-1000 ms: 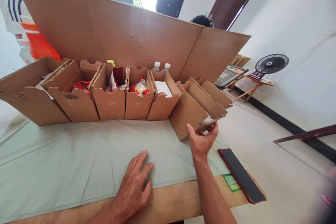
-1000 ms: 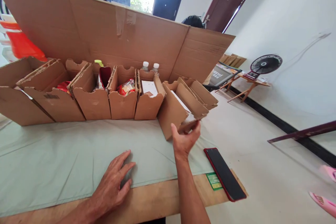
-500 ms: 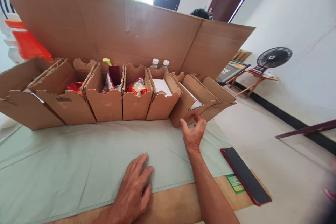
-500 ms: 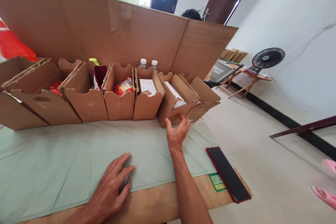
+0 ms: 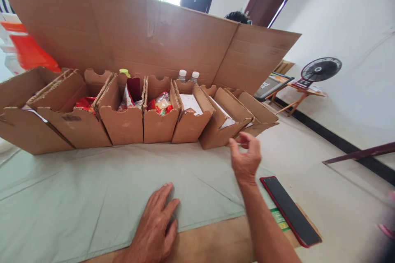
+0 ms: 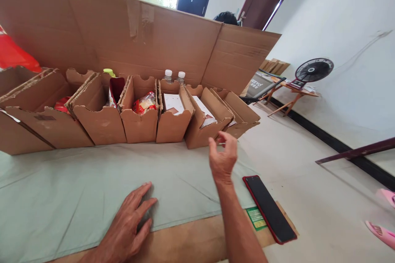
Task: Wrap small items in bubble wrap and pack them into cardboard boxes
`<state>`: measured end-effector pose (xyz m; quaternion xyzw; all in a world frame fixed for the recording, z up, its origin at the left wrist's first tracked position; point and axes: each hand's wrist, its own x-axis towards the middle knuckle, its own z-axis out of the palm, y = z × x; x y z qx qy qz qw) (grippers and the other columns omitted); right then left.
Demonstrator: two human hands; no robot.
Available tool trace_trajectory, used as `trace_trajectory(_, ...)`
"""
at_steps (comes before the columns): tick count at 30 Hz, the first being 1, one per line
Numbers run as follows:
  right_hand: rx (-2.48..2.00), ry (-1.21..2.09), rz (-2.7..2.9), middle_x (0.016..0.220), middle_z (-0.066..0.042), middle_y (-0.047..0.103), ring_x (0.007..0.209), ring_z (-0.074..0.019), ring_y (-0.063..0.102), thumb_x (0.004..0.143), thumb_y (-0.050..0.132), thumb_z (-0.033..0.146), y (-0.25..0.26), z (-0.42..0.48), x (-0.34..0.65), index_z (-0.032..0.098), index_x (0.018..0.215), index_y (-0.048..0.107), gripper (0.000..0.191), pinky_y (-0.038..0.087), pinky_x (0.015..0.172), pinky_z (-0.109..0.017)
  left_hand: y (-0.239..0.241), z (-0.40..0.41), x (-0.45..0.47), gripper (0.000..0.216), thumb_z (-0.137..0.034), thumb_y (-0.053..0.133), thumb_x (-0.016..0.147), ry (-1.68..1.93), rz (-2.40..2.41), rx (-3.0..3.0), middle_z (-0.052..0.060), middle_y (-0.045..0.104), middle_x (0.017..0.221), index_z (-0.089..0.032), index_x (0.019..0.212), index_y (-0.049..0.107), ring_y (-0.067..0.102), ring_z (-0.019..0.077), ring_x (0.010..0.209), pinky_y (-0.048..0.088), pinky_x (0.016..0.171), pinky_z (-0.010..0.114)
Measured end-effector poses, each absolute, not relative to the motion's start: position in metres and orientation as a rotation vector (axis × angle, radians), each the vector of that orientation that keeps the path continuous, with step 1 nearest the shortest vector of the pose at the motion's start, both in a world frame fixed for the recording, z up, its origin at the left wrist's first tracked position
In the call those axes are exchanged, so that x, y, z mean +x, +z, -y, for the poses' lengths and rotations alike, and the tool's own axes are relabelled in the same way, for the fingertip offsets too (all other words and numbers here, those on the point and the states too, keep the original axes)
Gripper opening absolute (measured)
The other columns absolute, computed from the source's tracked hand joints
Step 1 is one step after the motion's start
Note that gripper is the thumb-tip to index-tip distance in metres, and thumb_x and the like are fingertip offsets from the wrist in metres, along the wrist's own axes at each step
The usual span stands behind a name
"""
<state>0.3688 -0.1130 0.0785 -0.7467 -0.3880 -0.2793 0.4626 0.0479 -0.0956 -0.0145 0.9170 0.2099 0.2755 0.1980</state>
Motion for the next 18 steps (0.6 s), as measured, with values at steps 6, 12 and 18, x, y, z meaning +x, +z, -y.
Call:
trace_trajectory(6, -2.072, -0.569, 1.471, 0.147, -0.012, 0.054, 0.077, -0.0183, 0.067, 0.078, 0.065, 0.027, 0.156, 0.125, 0.418, 0.023, 0.137, 0.057, 0.059, 0.055, 0.082, -0.040, -0.013, 0.095, 0.049, 0.047, -0.006, 0.054, 0.078, 0.803, -0.596, 2.588, 0.020, 0.053, 0.150, -0.020, 0.122, 0.065, 0.056, 0.0368, 0.135, 0.057, 0.101, 0.058)
trace_trajectory(12, -2.300, -0.539, 1.540, 0.096, -0.006, 0.075, 0.080, -0.0236, 0.068, 0.080, 0.059, 0.028, 0.161, 0.108, 0.430, 0.023, 0.090, 0.071, 0.016, 0.050, 0.069, -0.035, -0.014, 0.094, 0.049, 0.047, -0.005, 0.053, 0.079, 0.799, -0.603, 2.582, 0.017, 0.053, 0.152, -0.021, 0.122, 0.065, 0.055, 0.0342, 0.136, 0.056, 0.103, 0.057)
trace_trajectory(18, -2.377, -0.642, 1.403, 0.088, -0.007, 0.074, 0.074, -0.0233, 0.065, 0.082, 0.060, 0.034, 0.153, 0.108, 0.424, 0.022, 0.085, 0.069, 0.015, 0.037, 0.059, -0.031, -0.014, 0.094, 0.049, 0.048, -0.005, 0.053, 0.077, 0.764, -0.601, 2.592, 0.020, 0.052, 0.151, -0.019, 0.122, 0.065, 0.054, 0.0367, 0.137, 0.055, 0.103, 0.060)
